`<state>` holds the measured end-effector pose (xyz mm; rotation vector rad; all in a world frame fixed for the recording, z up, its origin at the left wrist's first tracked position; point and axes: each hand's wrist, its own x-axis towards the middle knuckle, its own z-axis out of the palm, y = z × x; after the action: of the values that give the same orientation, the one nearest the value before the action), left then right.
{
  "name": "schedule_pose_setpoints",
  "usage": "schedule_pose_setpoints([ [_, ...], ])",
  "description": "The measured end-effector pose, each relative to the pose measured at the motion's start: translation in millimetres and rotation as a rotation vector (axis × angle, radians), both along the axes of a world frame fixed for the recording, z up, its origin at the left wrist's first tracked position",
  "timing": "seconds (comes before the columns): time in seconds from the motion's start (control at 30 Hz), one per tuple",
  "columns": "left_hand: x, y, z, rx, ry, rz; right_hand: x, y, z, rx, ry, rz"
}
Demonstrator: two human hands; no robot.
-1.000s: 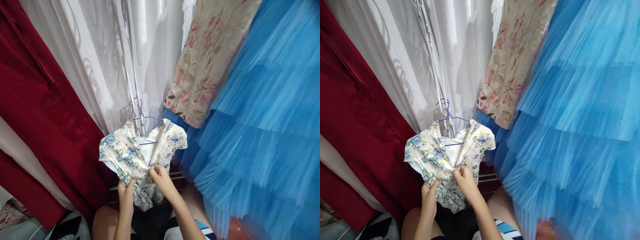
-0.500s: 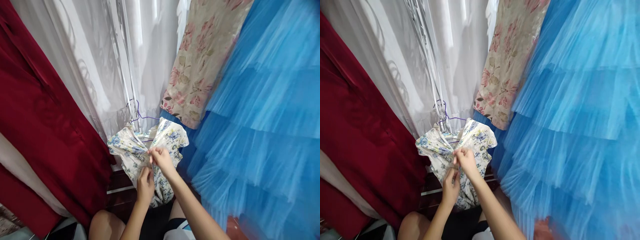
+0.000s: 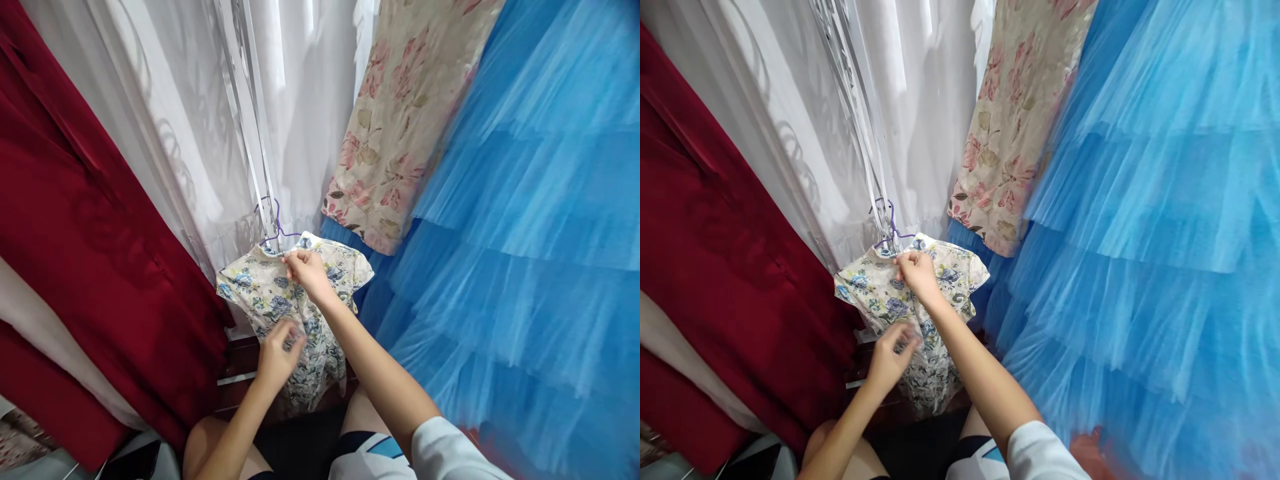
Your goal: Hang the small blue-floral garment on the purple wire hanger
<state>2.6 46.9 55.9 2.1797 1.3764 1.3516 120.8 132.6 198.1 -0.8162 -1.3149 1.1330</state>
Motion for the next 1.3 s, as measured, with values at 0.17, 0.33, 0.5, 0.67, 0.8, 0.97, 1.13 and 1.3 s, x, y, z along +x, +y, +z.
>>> schedule_pose_setpoints([
  [0.17, -23, 45, 102.7, 0.284, -0.102, 0.111, 4, -12, -6.7, 0.110, -0.104, -0.019],
  [0.33, -10, 71, 142.0, 0.397, -0.017, 0.121, 6, 3, -23.5, 0.191, -0.250, -0.153],
  [0.5, -48, 90, 148.7, 0.396, -0.447, 0.356, 12, 5, -57.6, 0.146, -0.298, -0.166],
  [0.67, -110, 118, 104.8, 0.034, -1.101, 0.487, 10, -16, -76.5, 0.078, -0.249, -0.057],
  [0.8, -98, 114, 37.8, -0.285, -1.265, 0.433, 5, -20, -90.2, 0.012, -0.161, -0.042],
  [0.97, -47, 83, -17.6, -0.483, -1.322, 0.208, 42, -24, -130.2, -0.084, -0.032, -0.228],
  [1.13, -3, 51, -11.1, -0.398, -1.280, -0.084, 91, -46, -168.5, -0.127, -0.048, -0.375],
  [1.3, 34, 20, 25.4, -0.359, -0.885, -0.317, 83, -67, -150.0, 0.087, -0.284, -0.332],
])
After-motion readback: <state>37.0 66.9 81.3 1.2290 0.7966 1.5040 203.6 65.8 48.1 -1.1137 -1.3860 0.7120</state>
